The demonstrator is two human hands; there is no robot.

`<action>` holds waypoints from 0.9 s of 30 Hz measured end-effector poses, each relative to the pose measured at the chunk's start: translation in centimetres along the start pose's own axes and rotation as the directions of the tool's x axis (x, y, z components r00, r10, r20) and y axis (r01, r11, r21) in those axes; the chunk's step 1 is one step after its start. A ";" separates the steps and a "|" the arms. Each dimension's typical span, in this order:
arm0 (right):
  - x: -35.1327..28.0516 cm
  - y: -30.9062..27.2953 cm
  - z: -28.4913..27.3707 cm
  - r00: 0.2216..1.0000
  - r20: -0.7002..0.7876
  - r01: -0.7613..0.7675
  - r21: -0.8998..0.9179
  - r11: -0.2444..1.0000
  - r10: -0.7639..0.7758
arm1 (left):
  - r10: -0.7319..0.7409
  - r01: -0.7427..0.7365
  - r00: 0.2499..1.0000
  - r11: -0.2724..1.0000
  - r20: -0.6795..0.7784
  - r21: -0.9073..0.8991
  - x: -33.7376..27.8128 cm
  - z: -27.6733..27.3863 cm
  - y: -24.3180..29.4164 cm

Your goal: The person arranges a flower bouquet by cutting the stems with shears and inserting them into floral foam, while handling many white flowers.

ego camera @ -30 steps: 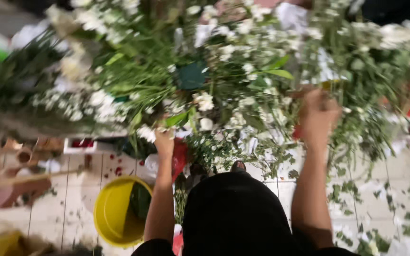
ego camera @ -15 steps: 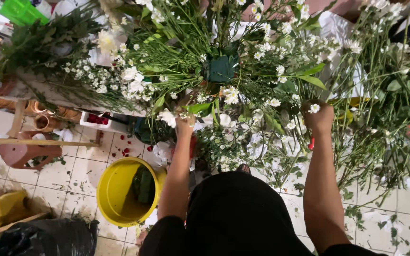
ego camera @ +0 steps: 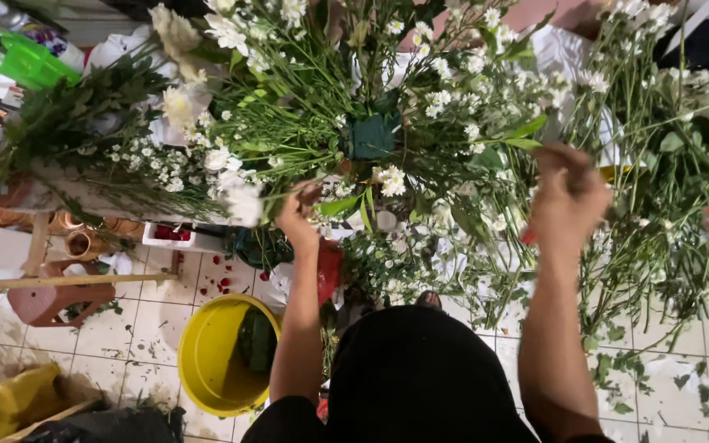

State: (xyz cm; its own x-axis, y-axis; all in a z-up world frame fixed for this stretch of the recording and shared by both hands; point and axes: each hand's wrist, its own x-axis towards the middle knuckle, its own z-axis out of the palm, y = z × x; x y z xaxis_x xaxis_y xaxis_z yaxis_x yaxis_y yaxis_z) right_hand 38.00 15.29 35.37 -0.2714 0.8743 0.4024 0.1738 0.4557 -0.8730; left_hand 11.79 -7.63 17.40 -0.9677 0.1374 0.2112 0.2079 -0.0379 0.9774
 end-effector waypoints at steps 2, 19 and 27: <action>-1.1 -4.9 3.2 0.993 0.115 -0.004 0.149 0.989 -0.013 | -0.240 0.252 0.961 0.965 0.139 -0.071 -0.1 -0.3 -1.3; 0.1 0.2 18.0 0.736 0.648 0.001 -0.291 0.957 0.196 | 0.013 0.052 0.958 0.975 0.287 -0.217 1.5 5.2 -6.4; 0.8 1.2 18.1 0.672 0.699 0.020 -0.348 0.937 0.245 | 0.178 -0.003 0.858 0.940 0.481 -0.342 4.4 3.5 -8.9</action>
State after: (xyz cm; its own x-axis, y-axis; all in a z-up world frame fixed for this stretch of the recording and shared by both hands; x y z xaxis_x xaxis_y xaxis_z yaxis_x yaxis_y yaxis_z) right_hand 20.82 13.55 29.67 -0.8013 0.5825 -0.1364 0.4872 0.5030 -0.7139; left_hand 6.14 -3.20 9.67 -0.7252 0.5873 0.3593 0.1497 -0.3749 0.9149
